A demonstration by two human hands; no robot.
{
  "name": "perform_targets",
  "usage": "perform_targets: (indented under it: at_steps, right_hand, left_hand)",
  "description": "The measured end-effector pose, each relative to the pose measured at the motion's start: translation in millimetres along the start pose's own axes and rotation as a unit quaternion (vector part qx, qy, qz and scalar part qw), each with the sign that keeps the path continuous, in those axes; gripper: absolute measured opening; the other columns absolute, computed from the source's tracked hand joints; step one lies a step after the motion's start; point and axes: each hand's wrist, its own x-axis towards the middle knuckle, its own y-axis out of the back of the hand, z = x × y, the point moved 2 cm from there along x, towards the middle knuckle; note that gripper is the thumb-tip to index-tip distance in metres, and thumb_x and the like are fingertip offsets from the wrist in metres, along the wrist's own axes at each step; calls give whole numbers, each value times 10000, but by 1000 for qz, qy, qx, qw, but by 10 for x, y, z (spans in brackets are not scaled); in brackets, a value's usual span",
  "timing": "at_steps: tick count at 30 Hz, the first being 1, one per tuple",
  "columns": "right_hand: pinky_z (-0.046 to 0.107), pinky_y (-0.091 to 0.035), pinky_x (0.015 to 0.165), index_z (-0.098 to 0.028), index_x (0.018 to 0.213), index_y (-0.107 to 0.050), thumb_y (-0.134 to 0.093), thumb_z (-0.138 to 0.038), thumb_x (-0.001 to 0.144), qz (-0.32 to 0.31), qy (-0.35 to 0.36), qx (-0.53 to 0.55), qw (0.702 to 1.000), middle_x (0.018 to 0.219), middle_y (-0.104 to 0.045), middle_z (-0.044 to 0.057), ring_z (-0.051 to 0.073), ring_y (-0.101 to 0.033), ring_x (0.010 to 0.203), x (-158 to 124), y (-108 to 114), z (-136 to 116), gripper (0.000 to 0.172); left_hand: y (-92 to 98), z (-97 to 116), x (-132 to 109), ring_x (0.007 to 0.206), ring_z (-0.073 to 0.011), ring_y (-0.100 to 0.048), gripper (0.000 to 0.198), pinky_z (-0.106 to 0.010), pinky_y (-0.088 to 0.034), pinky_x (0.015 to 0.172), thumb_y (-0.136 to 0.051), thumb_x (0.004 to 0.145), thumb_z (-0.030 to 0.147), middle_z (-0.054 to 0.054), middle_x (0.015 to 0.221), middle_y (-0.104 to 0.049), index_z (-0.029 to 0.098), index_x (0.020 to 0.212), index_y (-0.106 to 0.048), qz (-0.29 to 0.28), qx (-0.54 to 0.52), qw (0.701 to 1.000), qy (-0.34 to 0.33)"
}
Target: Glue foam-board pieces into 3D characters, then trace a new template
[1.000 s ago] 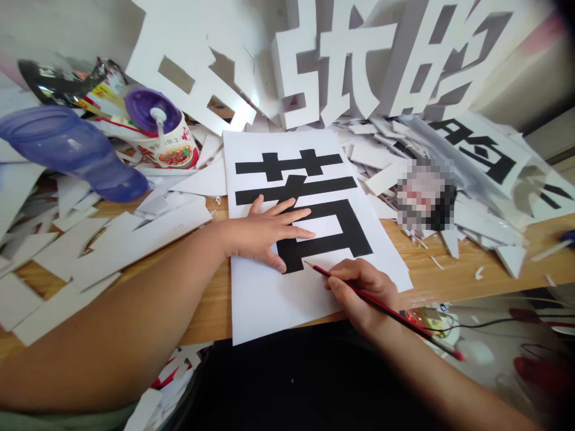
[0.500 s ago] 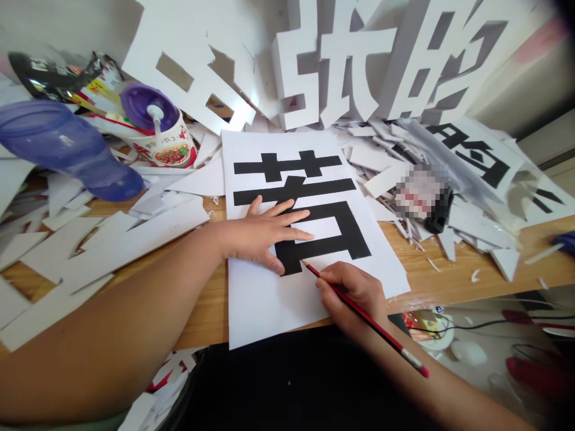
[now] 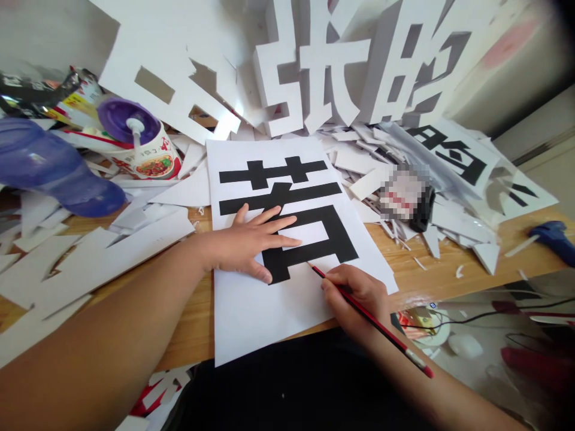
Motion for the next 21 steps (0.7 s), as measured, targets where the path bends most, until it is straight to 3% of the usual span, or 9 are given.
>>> perform_targets:
  at_steps: [6, 21]
  right_hand:
    - [213, -452, 508, -213, 654, -593, -557, -157, 790, 22, -23, -13, 999, 612, -639, -23, 113, -597, 511, 3, 65, 39, 152]
    - [225, -420, 469, -215, 607, -600, -572, -175, 758, 70, -82, -46, 993, 552, -632, -32, 126, -587, 478, -19, 190, 213, 158]
  left_hand:
    - [-8, -11, 12, 1487, -411, 93, 783, -748, 157, 1025, -676, 791, 557, -1, 1650, 12, 477, 1475, -305, 0, 1, 1000, 3]
    - [-5, -18, 24, 1487, -400, 117, 778, -756, 132, 1038, -652, 790, 601, 40, 1647, 19, 521, 1468, -278, -6, 3, 1000, 17]
